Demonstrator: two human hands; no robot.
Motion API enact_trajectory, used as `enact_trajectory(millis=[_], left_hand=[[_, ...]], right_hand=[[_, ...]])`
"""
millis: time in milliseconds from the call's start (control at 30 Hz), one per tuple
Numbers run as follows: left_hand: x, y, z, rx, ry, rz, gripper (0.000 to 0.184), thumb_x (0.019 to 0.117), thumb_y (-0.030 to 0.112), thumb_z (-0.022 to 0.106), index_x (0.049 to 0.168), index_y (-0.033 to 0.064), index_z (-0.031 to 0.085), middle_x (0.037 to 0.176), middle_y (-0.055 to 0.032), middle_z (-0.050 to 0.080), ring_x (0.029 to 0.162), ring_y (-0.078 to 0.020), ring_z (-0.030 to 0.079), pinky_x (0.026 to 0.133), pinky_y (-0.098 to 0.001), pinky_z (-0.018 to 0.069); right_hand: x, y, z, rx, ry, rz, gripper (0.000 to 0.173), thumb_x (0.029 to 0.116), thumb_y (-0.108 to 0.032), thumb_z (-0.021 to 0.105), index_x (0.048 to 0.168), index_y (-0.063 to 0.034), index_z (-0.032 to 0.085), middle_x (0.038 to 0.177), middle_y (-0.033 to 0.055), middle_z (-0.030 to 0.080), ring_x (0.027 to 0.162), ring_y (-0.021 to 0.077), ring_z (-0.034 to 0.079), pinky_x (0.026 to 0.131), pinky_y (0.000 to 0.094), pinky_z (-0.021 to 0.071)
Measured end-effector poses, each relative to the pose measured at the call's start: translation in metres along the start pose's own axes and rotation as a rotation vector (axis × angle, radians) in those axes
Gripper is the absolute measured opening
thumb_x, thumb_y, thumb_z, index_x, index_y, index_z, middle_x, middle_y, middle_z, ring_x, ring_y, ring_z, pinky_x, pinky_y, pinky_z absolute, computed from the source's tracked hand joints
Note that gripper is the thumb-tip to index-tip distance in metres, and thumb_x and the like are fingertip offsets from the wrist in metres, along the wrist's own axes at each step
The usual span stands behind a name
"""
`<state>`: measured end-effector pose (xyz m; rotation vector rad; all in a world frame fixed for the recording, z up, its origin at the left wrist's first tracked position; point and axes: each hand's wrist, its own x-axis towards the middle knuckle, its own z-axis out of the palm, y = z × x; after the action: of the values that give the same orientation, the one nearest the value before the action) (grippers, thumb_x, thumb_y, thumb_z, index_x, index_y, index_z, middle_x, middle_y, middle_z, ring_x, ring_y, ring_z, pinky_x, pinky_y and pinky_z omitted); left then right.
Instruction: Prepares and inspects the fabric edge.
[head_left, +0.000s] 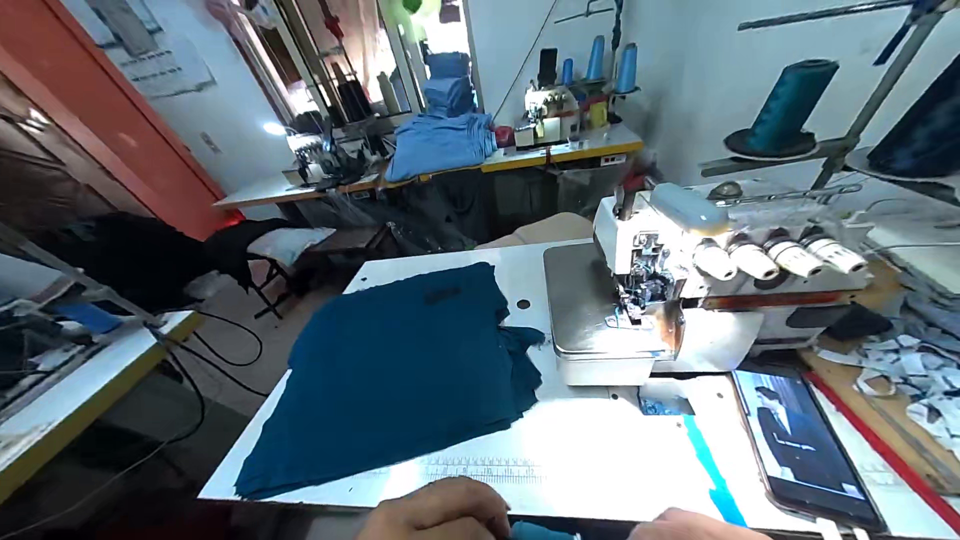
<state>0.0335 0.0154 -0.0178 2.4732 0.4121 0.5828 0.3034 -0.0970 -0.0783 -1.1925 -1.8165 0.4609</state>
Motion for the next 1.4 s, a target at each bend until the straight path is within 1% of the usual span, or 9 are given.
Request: enact_trajectory(millis=[167, 267, 333, 433, 567, 800, 1100, 1233, 1400], left_hand=[[0.013, -0.005, 0.003, 0.043, 0.056, -0.123, 0.037, 0.0911, 0.028, 0.078, 0.106, -0.0051, 0.068, 0.110, -0.0208, 0.072, 0.103, -0.0239, 0.071, 0.090, -0.0373, 0.0586], [0.026, -0.002, 0.022, 0.056, -0.017, -0.052, 0.065, 0.1005, 0.056, 0.055, 0.132, -0.0012, 0.060, 0.142, -0.0209, 0.060, 0.142, -0.0326, 0.049, 0.119, -0.0577, 0.0335], [0.033, -0.006, 0.037, 0.005, -0.059, 0.038, 0.062, 0.1019, 0.052, 0.055, 0.132, -0.0019, 0.062, 0.135, -0.0189, 0.065, 0.140, -0.0317, 0.052, 0.123, -0.0636, 0.0202], [0.036, -0.021, 0.046, -0.152, 0.036, 0.075, 0.029, 0.0952, 0.028, 0.073, 0.099, -0.0014, 0.075, 0.089, -0.0098, 0.076, 0.092, -0.0150, 0.074, 0.119, -0.0462, 0.0386], [0.033, -0.021, 0.035, -0.098, 0.101, 0.013, 0.020, 0.0915, 0.019, 0.077, 0.088, -0.0002, 0.075, 0.077, -0.0085, 0.071, 0.075, -0.0092, 0.067, 0.076, -0.0223, 0.0556], [0.018, -0.036, 0.019, 0.071, 0.149, -0.127, 0.024, 0.0935, 0.024, 0.075, 0.089, 0.0008, 0.074, 0.079, -0.0086, 0.070, 0.074, -0.0066, 0.065, 0.068, -0.0180, 0.0523], [0.017, -0.029, 0.033, 0.057, 0.060, -0.112, 0.021, 0.0965, 0.021, 0.071, 0.092, 0.0010, 0.075, 0.084, -0.0112, 0.071, 0.076, -0.0133, 0.068, 0.068, -0.0247, 0.0552], [0.010, -0.025, 0.027, 0.084, 0.060, -0.129, 0.020, 0.0968, 0.020, 0.071, 0.092, 0.0011, 0.075, 0.084, -0.0115, 0.071, 0.077, -0.0142, 0.068, 0.068, -0.0255, 0.0552], [-0.003, -0.031, 0.025, 0.036, 0.100, -0.169, 0.023, 0.0972, 0.020, 0.070, 0.093, -0.0017, 0.073, 0.081, -0.0132, 0.069, 0.076, -0.0131, 0.066, 0.070, -0.0217, 0.0529]], right_hand=[[0.015, 0.007, 0.008, 0.111, 0.007, 0.055, 0.015, 0.0985, -0.005, 0.061, 0.096, 0.0055, 0.072, 0.082, 0.0170, 0.071, 0.074, 0.0169, 0.068, 0.070, 0.0283, 0.0562], [0.019, 0.007, 0.011, 0.103, -0.017, 0.014, 0.017, 0.0992, -0.004, 0.059, 0.097, 0.0059, 0.072, 0.084, 0.0178, 0.071, 0.077, 0.0205, 0.069, 0.072, 0.0313, 0.0568], [0.020, 0.004, 0.012, 0.078, -0.041, -0.015, 0.018, 0.1000, -0.004, 0.058, 0.097, 0.0052, 0.073, 0.086, 0.0180, 0.071, 0.079, 0.0225, 0.070, 0.073, 0.0328, 0.0568], [0.021, 0.000, 0.010, 0.058, -0.055, -0.034, 0.018, 0.1013, -0.006, 0.058, 0.099, 0.0042, 0.073, 0.085, 0.0175, 0.071, 0.078, 0.0225, 0.069, 0.071, 0.0320, 0.0558], [0.012, 0.012, 0.008, 0.069, -0.098, 0.093, 0.025, 0.0989, -0.019, 0.068, 0.113, 0.0018, 0.069, 0.081, 0.0135, 0.073, 0.069, 0.0207, 0.070, 0.064, 0.0374, 0.0574], [-0.030, 0.047, -0.005, 0.293, 0.063, 0.367, 0.017, 0.0986, -0.010, 0.065, 0.102, 0.0047, 0.074, 0.091, 0.0089, 0.076, 0.079, 0.0066, 0.073, 0.076, 0.0250, 0.0611], [-0.005, 0.054, 0.022, 0.158, 0.098, 0.076, 0.053, 0.0878, -0.029, 0.081, 0.128, -0.0012, 0.062, 0.131, 0.0228, 0.065, 0.128, 0.0271, 0.061, 0.100, 0.0411, 0.0538], [0.007, 0.052, 0.025, 0.142, 0.049, 0.041, 0.031, 0.0896, -0.010, 0.075, 0.116, 0.0053, 0.069, 0.096, 0.0127, 0.076, 0.089, 0.0151, 0.074, 0.085, 0.0290, 0.0590], [0.003, 0.020, 0.005, 0.305, 0.002, 0.192, 0.022, 0.0973, -0.008, 0.068, 0.114, 0.0068, 0.068, 0.095, 0.0121, 0.075, 0.084, 0.0104, 0.072, 0.080, 0.0272, 0.0610]])
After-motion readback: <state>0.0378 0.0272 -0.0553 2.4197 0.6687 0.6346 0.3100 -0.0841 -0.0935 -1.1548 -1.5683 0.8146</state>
